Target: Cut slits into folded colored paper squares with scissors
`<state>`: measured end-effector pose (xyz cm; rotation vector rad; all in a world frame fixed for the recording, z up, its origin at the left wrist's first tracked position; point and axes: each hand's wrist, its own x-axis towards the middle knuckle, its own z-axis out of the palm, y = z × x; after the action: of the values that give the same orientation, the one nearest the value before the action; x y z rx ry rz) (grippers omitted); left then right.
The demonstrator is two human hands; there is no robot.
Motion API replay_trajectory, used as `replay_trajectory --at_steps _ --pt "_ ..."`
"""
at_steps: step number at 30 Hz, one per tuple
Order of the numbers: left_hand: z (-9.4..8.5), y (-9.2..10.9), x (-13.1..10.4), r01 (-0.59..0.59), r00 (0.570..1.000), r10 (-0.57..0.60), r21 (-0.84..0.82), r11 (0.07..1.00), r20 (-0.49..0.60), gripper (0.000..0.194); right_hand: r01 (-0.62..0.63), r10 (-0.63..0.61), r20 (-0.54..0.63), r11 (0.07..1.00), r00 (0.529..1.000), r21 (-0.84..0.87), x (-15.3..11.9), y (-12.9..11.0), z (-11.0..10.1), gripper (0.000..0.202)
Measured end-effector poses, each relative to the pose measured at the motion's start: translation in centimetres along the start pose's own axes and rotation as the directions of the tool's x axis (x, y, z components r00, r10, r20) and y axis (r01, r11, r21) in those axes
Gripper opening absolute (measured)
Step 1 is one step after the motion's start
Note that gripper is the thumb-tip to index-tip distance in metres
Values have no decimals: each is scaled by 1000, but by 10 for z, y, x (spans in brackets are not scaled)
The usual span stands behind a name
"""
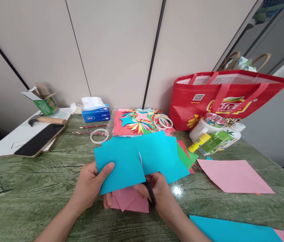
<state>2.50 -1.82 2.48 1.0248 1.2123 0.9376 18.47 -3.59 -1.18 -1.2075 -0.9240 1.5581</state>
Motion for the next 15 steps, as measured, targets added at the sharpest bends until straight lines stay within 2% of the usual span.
replay_trajectory --at_steps 10,15 --pt "-1 -1 0 -2 1000 2 -9 1000 12 27 22 -24 -14 997 1000 -76 2 3 -2 35" --pt "-4 -5 2 -6 998 7 -16 1000 55 30 -9 2 -53 993 999 -120 1 -2 1 38"
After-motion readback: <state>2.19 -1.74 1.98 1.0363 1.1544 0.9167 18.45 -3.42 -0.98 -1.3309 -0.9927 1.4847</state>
